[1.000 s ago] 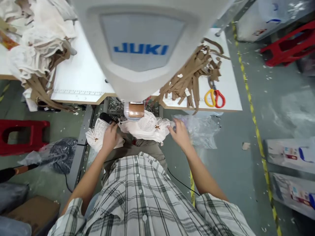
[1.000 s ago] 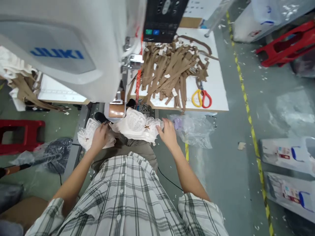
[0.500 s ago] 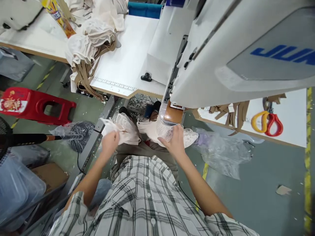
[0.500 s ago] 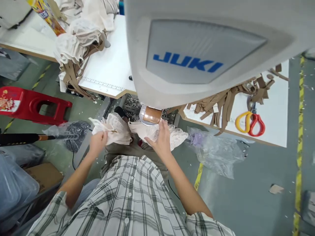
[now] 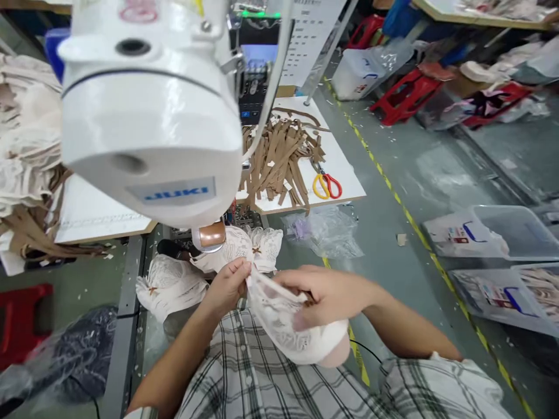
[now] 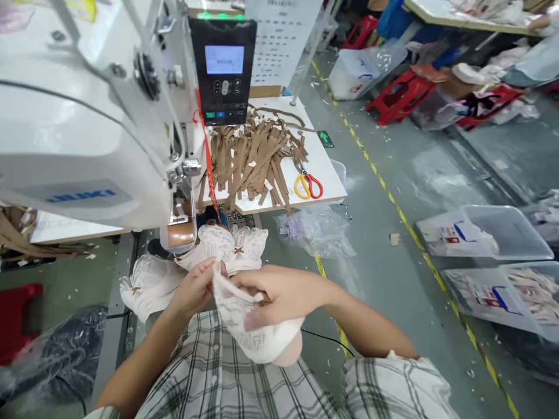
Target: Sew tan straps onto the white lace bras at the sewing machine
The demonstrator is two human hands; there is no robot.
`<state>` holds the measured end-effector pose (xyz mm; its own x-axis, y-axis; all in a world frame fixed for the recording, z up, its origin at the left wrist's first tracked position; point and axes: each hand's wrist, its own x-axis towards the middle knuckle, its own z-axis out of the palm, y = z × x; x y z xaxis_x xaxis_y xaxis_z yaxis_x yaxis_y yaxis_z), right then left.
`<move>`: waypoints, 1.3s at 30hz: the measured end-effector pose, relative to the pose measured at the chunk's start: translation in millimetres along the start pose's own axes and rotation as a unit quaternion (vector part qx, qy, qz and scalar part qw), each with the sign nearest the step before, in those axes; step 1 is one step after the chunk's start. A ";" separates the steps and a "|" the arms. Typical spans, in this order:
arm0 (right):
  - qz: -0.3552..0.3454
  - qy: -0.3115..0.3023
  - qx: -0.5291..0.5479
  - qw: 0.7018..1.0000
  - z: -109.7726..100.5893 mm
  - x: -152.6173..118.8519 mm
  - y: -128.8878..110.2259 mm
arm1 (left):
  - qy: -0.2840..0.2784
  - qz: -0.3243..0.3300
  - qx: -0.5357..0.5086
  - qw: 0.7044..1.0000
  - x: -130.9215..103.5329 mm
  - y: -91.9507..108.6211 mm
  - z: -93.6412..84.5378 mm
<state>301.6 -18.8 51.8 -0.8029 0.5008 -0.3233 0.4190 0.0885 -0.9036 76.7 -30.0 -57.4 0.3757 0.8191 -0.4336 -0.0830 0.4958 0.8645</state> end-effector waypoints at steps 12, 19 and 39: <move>-0.039 0.359 -0.437 0.824 -140.9 145.4 122.4 | 0.181 0.079 0.182 0.963 -6.1 -9.8 -6.8; -0.011 0.432 -0.313 0.846 -102.5 74.4 73.3 | 0.205 0.178 0.286 0.919 -33.7 5.0 -22.6; 0.076 -0.134 0.090 0.984 -61.9 56.2 77.4 | -0.291 0.055 0.206 0.933 -69.8 48.5 -52.6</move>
<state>315.1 69.5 -19.0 -0.8299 0.2496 -0.4989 0.4803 -0.1352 -0.8666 -2.1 -48.0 1.4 0.8330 0.5040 -0.2282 0.1660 0.1659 0.9721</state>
